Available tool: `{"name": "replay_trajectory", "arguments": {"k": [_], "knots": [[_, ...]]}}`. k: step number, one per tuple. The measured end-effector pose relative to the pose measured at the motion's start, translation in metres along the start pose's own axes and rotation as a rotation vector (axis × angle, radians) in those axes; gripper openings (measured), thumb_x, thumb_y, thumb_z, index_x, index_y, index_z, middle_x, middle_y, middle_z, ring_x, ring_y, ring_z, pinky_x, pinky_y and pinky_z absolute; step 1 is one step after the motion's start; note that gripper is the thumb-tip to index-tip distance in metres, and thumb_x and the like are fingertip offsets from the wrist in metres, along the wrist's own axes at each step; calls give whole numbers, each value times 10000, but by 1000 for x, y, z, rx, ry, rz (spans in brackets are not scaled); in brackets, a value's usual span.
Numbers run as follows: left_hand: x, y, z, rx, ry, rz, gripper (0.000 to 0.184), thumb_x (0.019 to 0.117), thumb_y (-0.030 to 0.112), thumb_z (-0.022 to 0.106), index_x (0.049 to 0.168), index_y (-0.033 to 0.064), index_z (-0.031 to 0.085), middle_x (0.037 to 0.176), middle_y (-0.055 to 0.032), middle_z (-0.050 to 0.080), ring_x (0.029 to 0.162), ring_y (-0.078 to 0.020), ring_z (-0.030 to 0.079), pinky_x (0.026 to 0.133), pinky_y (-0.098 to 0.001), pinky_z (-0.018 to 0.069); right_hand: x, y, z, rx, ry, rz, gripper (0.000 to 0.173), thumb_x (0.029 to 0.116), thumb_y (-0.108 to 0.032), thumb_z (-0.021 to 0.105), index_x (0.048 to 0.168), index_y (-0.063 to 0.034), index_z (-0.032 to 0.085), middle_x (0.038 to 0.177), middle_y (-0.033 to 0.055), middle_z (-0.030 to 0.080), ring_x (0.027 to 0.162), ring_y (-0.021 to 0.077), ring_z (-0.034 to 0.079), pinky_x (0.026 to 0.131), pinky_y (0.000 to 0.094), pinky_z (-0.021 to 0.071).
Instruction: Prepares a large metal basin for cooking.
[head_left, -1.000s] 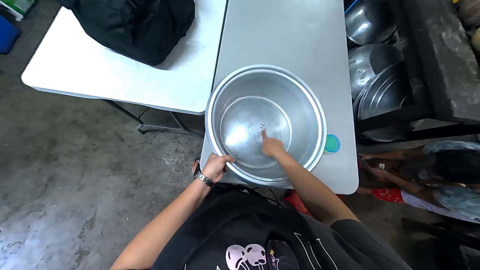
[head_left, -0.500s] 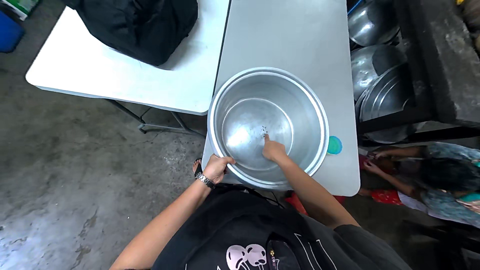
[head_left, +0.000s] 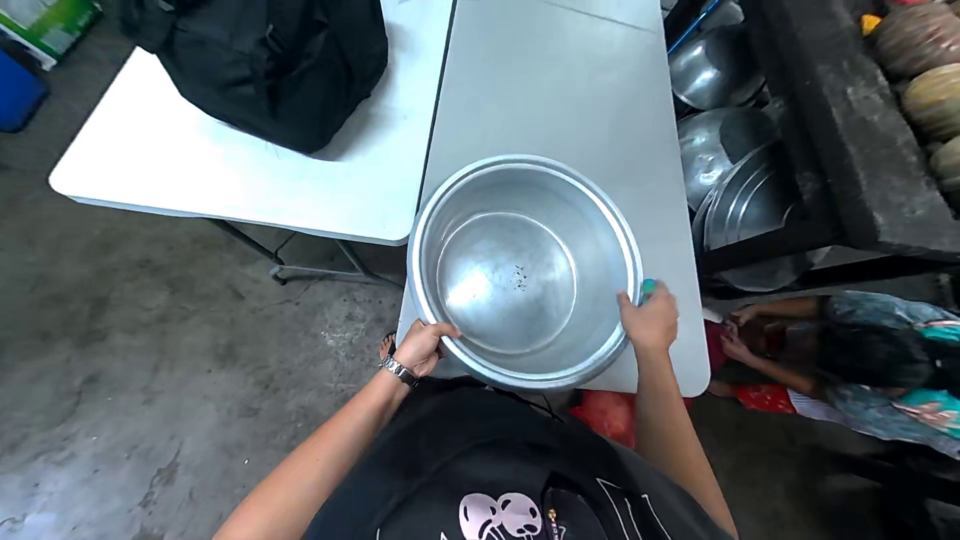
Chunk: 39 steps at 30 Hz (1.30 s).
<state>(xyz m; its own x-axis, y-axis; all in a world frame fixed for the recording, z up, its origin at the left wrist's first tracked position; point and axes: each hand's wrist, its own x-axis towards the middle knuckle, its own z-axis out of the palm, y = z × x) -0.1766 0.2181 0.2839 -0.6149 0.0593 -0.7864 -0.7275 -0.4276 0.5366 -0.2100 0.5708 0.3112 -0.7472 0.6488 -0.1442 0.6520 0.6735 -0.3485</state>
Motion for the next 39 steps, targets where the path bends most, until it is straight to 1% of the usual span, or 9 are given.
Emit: {"name": "replay_trajectory", "arguments": {"k": [4, 9, 13, 16, 23, 27, 30, 33, 39], "knots": [[4, 21, -9, 57, 1, -8, 317, 877, -143, 557, 1146, 15, 502, 891, -125, 679, 734, -197, 703, 654, -359, 615, 2, 20, 5, 456, -48, 128, 461, 957, -211, 742, 1290, 49, 557, 1036, 219, 666, 906, 291, 672, 843, 474, 560], [15, 52, -7, -78, 82, 75, 267, 872, -106, 506, 1088, 51, 512, 810, -112, 641, 665, -187, 664, 587, -341, 584, -39, -35, -48, 915, 20, 46, 198, 931, 46, 659, 1118, 42, 593, 908, 109, 652, 741, 132, 688, 685, 309, 616], [21, 71, 1, -164, 67, 178, 290, 885, -41, 503, 1146, 79, 535, 830, -109, 670, 668, -187, 690, 568, -346, 588, -59, -60, -80, 1085, 14, -73, 277, 899, 94, 657, 1149, 19, 567, 926, 92, 670, 765, 125, 711, 692, 299, 634], [16, 89, 7, -177, 92, 202, 164, 900, 14, 532, 1046, 66, 583, 810, -103, 687, 653, -177, 694, 552, -329, 583, -61, -67, -89, 1141, -11, -114, 213, 915, 84, 651, 1095, 3, 570, 861, 63, 684, 727, 115, 715, 674, 286, 636], [-4, 121, 17, -185, 104, 273, 141, 889, 9, 549, 1009, 75, 584, 815, -88, 685, 659, -157, 688, 552, -315, 575, -46, -69, -73, 1223, -81, 33, 142, 967, 46, 618, 1098, 36, 565, 858, 95, 671, 720, 136, 712, 666, 297, 635], [12, 122, 15, -121, 84, 324, 409, 885, -34, 529, 1271, 99, 535, 926, -109, 688, 738, -180, 700, 616, -344, 594, -29, -45, -36, 1225, -158, 64, 200, 988, 27, 581, 1182, 43, 537, 934, 123, 673, 766, 159, 716, 685, 324, 638], [36, 109, 7, 18, 74, 347, 761, 901, -106, 514, 1579, 154, 284, 1236, -194, 626, 960, -265, 686, 757, -437, 598, -18, -19, 0, 1078, -236, 76, 390, 978, 14, 596, 1351, 59, 494, 1096, 185, 650, 877, 196, 689, 746, 364, 609], [55, 91, -2, 117, 78, 429, 843, 890, -129, 561, 1619, 116, 214, 1363, -247, 571, 1045, -307, 681, 813, -467, 600, -15, -3, 32, 929, -278, 130, 457, 976, 3, 624, 1407, 53, 482, 1232, 275, 617, 1006, 318, 663, 826, 493, 573], [72, 74, -9, 108, 90, 534, 673, 902, -106, 598, 1523, 21, 372, 1293, -247, 616, 1028, -279, 690, 842, -431, 599, -15, -2, 68, 867, -72, 129, 425, 978, -41, 631, 1370, 72, 513, 1250, 299, 614, 1127, 361, 623, 966, 546, 506]]}}
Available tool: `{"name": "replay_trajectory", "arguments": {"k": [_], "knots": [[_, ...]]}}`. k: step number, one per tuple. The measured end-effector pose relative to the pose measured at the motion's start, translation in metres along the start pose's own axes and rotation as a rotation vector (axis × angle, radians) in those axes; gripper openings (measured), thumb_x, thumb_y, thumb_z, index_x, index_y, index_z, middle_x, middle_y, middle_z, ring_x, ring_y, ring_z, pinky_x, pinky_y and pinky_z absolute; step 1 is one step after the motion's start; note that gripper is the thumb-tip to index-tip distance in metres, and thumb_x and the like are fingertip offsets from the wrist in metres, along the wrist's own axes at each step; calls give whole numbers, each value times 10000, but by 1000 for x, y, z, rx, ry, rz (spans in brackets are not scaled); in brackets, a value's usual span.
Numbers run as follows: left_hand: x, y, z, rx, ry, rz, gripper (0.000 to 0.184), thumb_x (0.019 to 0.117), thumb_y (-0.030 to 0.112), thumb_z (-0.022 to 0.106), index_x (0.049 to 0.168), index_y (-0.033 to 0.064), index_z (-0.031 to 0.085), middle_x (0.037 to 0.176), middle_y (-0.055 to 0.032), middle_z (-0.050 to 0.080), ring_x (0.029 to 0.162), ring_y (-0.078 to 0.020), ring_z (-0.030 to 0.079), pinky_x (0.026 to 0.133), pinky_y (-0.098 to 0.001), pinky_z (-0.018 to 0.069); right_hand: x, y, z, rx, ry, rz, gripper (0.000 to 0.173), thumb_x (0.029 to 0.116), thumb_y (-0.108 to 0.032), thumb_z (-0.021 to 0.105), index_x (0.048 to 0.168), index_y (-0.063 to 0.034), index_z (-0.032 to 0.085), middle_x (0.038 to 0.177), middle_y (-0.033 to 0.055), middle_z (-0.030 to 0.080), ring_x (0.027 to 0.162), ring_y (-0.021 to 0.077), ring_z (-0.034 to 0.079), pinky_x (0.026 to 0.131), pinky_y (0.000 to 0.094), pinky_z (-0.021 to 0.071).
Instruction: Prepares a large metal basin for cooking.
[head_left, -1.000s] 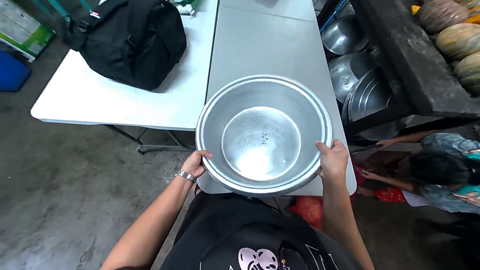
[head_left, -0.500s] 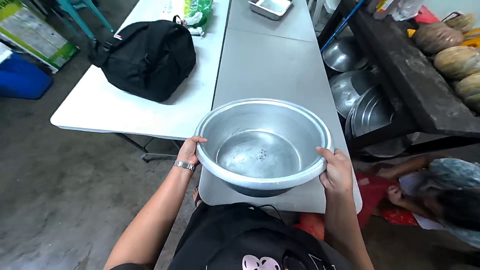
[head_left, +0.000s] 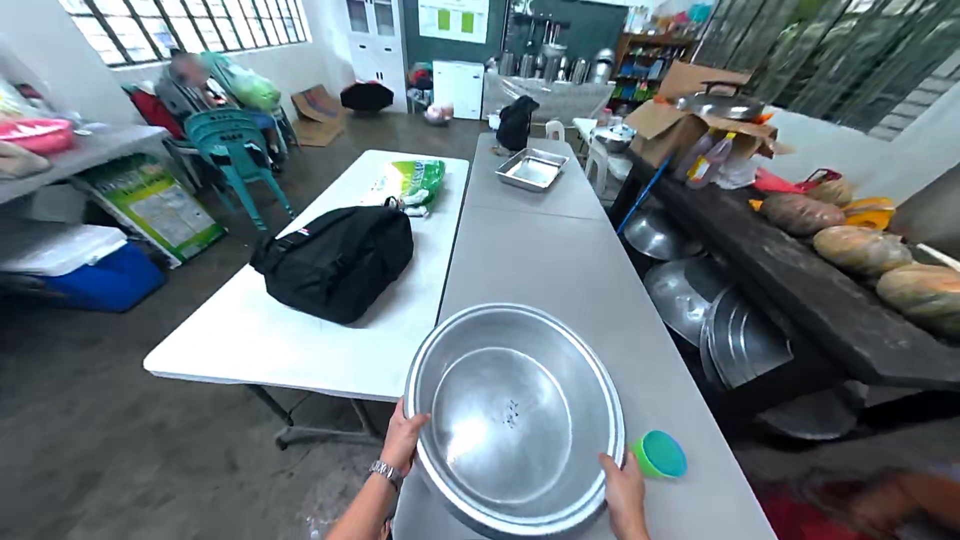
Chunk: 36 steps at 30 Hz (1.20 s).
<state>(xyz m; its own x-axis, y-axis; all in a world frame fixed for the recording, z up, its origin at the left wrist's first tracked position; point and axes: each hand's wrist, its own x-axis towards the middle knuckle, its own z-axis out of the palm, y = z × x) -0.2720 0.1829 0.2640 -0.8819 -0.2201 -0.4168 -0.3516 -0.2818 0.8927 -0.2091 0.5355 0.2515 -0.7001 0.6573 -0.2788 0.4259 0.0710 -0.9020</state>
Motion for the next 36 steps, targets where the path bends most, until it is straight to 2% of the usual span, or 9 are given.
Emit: {"name": "replay_trajectory", "arguments": {"k": [5, 9, 16, 19, 23, 25, 29, 32, 36], "knots": [[3, -4, -2, -40, -19, 1, 674, 901, -104, 611, 1518, 22, 373, 1278, -242, 626, 1016, -272, 696, 838, -419, 603, -1, -4, 1, -18, 2, 13, 460, 977, -49, 640, 1396, 80, 498, 1287, 320, 595, 1163, 378, 606, 993, 556, 487], [3, -5, -3, -84, -26, -10, 670, 905, -100, 621, 1515, 29, 377, 1263, -235, 637, 1005, -271, 703, 830, -417, 608, 0, -5, 2, -4, 0, 7, 399, 982, -51, 632, 1340, 80, 514, 1208, 295, 608, 1083, 339, 619, 939, 526, 512], [-1, -8, -6, -111, -46, -2, 676, 918, -58, 655, 1525, 30, 372, 1275, -232, 635, 1024, -258, 703, 859, -403, 607, 0, -7, 4, 10, -6, 29, 411, 995, -90, 647, 1340, 99, 527, 1201, 297, 620, 1057, 323, 632, 934, 508, 522], [-4, -5, -4, -137, -31, -37, 775, 869, -129, 625, 1561, 43, 321, 1297, -238, 624, 1027, -273, 701, 844, -414, 606, 0, -16, 5, 105, -47, 204, 464, 984, -122, 685, 1379, 47, 508, 1158, 239, 648, 964, 266, 670, 840, 455, 577], [-28, 16, -12, -221, -23, -92, 868, 798, -200, 564, 1571, 81, 286, 1308, -229, 606, 1001, -276, 695, 783, -423, 609, -11, -32, 2, 217, -96, 248, 438, 946, 8, 583, 1363, 22, 451, 1099, 182, 607, 886, 214, 640, 755, 431, 578], [-41, 26, -33, -244, -25, -70, 883, 774, -182, 574, 1567, 81, 288, 1297, -214, 617, 1000, -258, 703, 783, -405, 615, -24, -40, 4, 245, -141, 210, 383, 921, 19, 568, 1291, 4, 470, 1006, 124, 628, 812, 163, 665, 698, 389, 602], [-61, 39, -101, -291, 12, -25, 925, 775, -174, 593, 1589, 106, 254, 1303, -195, 637, 1006, -252, 726, 793, -403, 639, -70, -60, 37, 257, -217, 137, 381, 886, 59, 561, 1252, 5, 469, 940, 101, 638, 748, 137, 677, 653, 358, 616], [-72, 55, -165, -357, 123, 31, 943, 779, -174, 590, 1602, 109, 227, 1302, -198, 632, 993, -246, 730, 776, -393, 644, -118, -87, 89, 188, -280, 90, 398, 883, 61, 558, 1271, 20, 476, 945, 122, 634, 733, 150, 676, 624, 361, 611], [-87, 81, -279, -423, 291, 123, 860, 843, -144, 571, 1598, 108, 248, 1305, -198, 628, 982, -244, 735, 754, -397, 650, -193, -107, 190, 262, -405, 64, 489, 829, 73, 573, 1307, 22, 485, 979, 164, 681, 740, 212, 720, 592, 399, 630]]}}
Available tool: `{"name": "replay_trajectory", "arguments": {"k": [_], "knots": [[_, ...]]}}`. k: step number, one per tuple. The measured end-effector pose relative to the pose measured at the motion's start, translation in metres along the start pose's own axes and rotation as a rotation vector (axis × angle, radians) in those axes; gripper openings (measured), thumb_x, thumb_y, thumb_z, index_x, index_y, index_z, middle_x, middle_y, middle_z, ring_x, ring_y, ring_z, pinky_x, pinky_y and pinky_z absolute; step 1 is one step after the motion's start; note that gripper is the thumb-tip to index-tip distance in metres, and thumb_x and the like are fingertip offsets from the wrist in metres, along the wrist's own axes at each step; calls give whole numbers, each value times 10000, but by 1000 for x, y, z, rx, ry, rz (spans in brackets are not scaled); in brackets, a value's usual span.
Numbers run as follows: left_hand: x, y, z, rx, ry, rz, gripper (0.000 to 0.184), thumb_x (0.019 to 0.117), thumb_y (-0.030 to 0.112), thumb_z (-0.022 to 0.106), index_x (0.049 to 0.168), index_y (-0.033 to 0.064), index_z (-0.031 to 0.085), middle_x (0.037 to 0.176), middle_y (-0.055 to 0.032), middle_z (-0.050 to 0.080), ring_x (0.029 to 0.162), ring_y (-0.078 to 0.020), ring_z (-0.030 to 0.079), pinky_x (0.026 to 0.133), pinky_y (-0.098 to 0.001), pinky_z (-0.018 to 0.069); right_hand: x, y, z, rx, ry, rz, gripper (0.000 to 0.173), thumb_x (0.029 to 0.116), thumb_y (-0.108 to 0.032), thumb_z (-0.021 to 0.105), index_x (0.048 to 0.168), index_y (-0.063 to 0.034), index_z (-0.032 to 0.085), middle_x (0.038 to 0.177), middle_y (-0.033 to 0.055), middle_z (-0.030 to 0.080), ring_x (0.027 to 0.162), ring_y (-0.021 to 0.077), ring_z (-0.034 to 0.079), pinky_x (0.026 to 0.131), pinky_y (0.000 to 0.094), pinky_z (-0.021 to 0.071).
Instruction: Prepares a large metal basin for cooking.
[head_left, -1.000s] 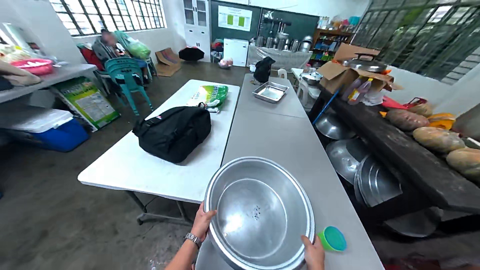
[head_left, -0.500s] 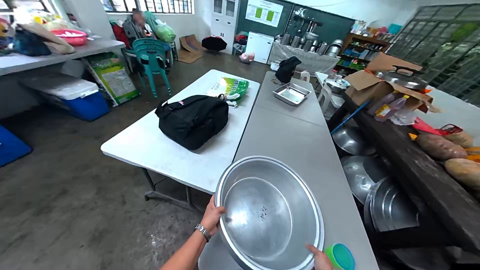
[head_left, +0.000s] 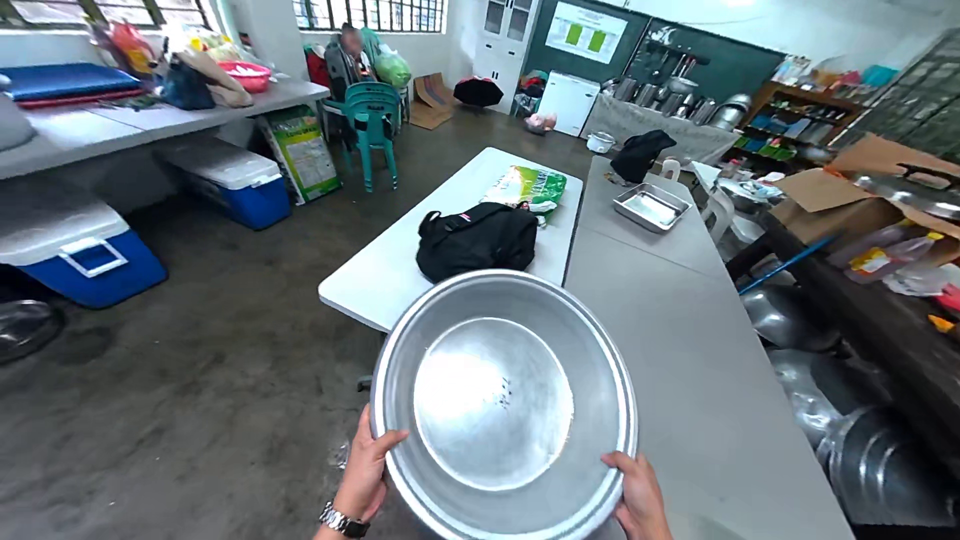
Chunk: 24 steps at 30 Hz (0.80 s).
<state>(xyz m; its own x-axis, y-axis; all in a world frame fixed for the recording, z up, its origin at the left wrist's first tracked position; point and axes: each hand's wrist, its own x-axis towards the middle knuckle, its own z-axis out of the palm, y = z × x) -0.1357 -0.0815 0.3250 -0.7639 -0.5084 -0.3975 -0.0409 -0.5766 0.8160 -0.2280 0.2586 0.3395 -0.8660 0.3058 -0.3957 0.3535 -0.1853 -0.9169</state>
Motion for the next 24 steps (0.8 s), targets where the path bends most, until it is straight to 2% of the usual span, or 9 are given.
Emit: {"name": "replay_trajectory", "arguments": {"k": [4, 7, 10, 14, 17, 21, 24], "knots": [[18, 83, -93, 13, 102, 108, 740, 938, -70, 522, 1592, 104, 221, 1322, -151, 609, 1003, -184, 727, 773, -352, 648, -32, 25, 128, 41, -181, -21, 533, 810, 95, 562, 1331, 26, 476, 1007, 165, 684, 759, 211, 726, 613, 392, 636], [32, 134, -153, 0, 175, 186, 741, 943, -50, 518, 1594, 93, 196, 1349, -158, 586, 1050, -199, 714, 807, -367, 646, -61, 38, 214, 5, -295, -16, 489, 815, 99, 548, 1293, 16, 487, 969, 128, 681, 736, 169, 716, 607, 358, 633], [55, 170, -199, -123, 222, 252, 726, 937, -101, 508, 1578, 85, 220, 1306, -160, 615, 1029, -212, 724, 813, -380, 649, -74, 42, 291, -6, -413, -27, 480, 814, 112, 525, 1278, -5, 491, 947, 86, 700, 725, 129, 726, 596, 322, 638], [103, 205, -236, -214, 298, 302, 736, 929, -120, 504, 1577, 81, 220, 1289, -156, 624, 1010, -209, 732, 795, -371, 654, -65, 47, 389, -18, -522, -46, 480, 805, 109, 515, 1266, -20, 497, 953, 64, 713, 735, 106, 733, 598, 296, 638], [148, 244, -251, -186, 344, 336, 769, 895, -148, 526, 1573, 63, 229, 1279, -151, 627, 1000, -194, 732, 795, -356, 653, -48, 55, 469, -43, -547, 9, 425, 824, 106, 507, 1226, -30, 502, 910, 54, 701, 702, 98, 719, 572, 287, 626], [215, 320, -261, -40, 444, 391, 813, 822, -160, 592, 1553, 36, 295, 1273, -156, 636, 1002, -175, 727, 802, -324, 646, -19, 72, 588, -53, -621, 166, 385, 873, 76, 480, 1242, -33, 501, 919, 75, 700, 731, 122, 724, 591, 312, 628], [261, 378, -268, 44, 585, 411, 778, 797, -159, 575, 1518, 39, 356, 1247, -153, 643, 975, -167, 726, 769, -322, 644, -7, 74, 688, -83, -708, 292, 368, 894, 70, 466, 1247, -29, 500, 923, 101, 700, 749, 155, 727, 608, 348, 631]]}}
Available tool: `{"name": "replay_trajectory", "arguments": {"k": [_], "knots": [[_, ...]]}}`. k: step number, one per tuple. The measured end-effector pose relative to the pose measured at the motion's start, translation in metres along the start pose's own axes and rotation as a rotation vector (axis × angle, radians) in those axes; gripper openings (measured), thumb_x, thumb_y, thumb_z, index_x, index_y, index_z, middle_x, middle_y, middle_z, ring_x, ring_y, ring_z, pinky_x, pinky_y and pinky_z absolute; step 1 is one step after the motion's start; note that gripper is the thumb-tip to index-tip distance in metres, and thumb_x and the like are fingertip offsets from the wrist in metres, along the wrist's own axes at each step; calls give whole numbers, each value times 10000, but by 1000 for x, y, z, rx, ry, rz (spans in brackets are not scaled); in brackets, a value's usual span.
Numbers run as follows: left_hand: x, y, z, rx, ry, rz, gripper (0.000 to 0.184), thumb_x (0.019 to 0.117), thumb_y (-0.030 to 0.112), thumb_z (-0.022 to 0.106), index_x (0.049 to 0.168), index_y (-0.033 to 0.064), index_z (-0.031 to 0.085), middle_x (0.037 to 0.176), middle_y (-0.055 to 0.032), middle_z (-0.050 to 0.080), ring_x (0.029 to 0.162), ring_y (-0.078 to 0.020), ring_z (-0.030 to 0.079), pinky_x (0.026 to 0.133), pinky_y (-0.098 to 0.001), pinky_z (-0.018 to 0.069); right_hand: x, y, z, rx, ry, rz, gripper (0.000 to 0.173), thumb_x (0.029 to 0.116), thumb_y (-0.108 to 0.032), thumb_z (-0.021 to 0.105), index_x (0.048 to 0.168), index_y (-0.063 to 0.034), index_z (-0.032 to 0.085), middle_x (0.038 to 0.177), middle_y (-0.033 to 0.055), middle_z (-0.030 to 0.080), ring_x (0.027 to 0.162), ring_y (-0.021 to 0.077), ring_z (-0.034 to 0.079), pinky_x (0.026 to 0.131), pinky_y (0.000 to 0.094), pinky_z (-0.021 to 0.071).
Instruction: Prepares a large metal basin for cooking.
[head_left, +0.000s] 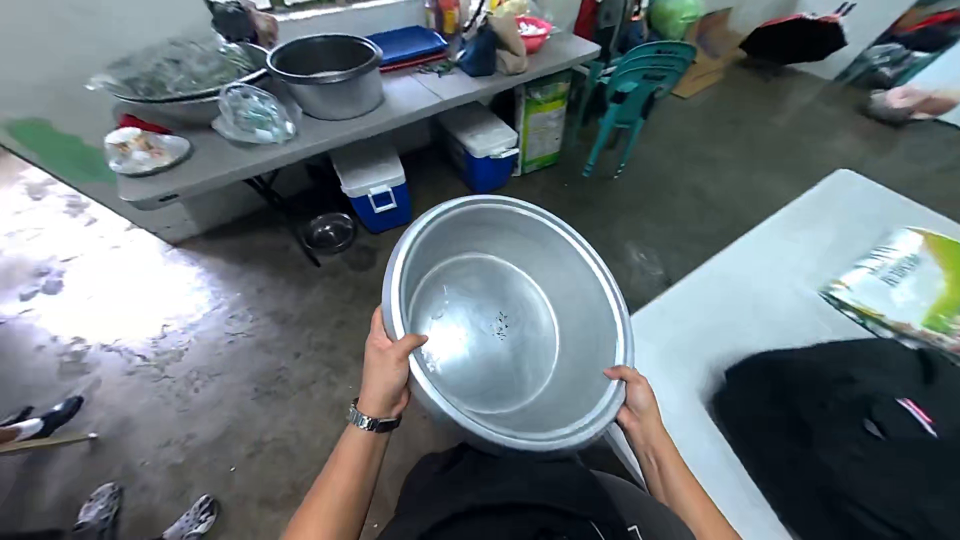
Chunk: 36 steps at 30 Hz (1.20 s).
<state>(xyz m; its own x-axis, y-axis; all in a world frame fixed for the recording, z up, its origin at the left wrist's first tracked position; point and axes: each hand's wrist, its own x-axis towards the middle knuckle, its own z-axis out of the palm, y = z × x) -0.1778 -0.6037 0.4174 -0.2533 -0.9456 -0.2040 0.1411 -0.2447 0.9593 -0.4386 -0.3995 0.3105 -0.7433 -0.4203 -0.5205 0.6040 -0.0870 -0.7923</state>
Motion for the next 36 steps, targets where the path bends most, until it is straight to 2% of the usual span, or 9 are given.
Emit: {"name": "replay_trajectory", "arguments": {"k": [4, 8, 12, 16, 21, 26, 31, 36], "knots": [[78, 19, 18, 57, 195, -13, 710, 807, -176, 546, 1468, 64, 444, 1188, -139, 662, 908, -168, 721, 711, -336, 633, 71, -32, 81, -56, -34, 117, 343, 891, 70, 495, 1223, -11, 512, 904, 138, 685, 732, 197, 713, 599, 379, 620], [167, 20, 47, 106, 250, -65, 668, 800, -176, 541, 1426, 45, 463, 1171, -147, 641, 893, -172, 704, 695, -338, 618, 140, -56, 136, -109, -4, 144, 330, 872, 75, 523, 1195, 7, 531, 887, 151, 675, 709, 202, 699, 586, 369, 606], [271, 9, 96, 151, 160, -149, 695, 781, -187, 546, 1435, 32, 458, 1200, -179, 621, 922, -207, 690, 710, -370, 609, 205, -72, 162, -73, 144, 170, 316, 857, 74, 544, 1167, 14, 556, 882, 163, 670, 717, 224, 694, 594, 395, 602], [367, 13, 175, 201, -11, -236, 680, 795, -195, 538, 1435, 14, 439, 1189, -184, 613, 902, -198, 684, 694, -353, 603, 253, -107, 175, -34, 320, 167, 273, 856, 63, 556, 1123, 11, 571, 861, 157, 669, 696, 214, 686, 585, 380, 592], [453, -2, 290, 276, -206, -317, 651, 802, -193, 540, 1410, 27, 465, 1143, -171, 633, 867, -200, 685, 678, -356, 597, 307, -152, 168, 88, 519, 138, 240, 833, 74, 559, 1062, 5, 578, 815, 138, 662, 662, 196, 678, 557, 362, 584], [514, -46, 418, 437, -359, -300, 694, 816, -159, 542, 1477, 15, 420, 1249, -196, 605, 940, -209, 676, 726, -372, 594, 398, -211, 132, 160, 631, 107, 241, 815, 94, 588, 1047, 27, 588, 821, 155, 659, 675, 225, 666, 567, 402, 578], [549, -76, 552, 443, -399, -254, 652, 850, -121, 519, 1478, 19, 412, 1258, -173, 585, 945, -162, 646, 745, -337, 574, 503, -309, 94, 183, 631, 47, 353, 789, 133, 595, 1126, 33, 565, 879, 176, 657, 711, 247, 670, 594, 422, 579], [588, -110, 671, 355, -496, -375, 614, 916, -23, 497, 1504, 69, 346, 1237, -115, 580, 957, -120, 655, 762, -330, 592, 578, -398, 57, 159, 680, -55, 395, 748, 151, 624, 1127, 40, 611, 891, 174, 676, 716, 240, 678, 600, 414, 587]]}}
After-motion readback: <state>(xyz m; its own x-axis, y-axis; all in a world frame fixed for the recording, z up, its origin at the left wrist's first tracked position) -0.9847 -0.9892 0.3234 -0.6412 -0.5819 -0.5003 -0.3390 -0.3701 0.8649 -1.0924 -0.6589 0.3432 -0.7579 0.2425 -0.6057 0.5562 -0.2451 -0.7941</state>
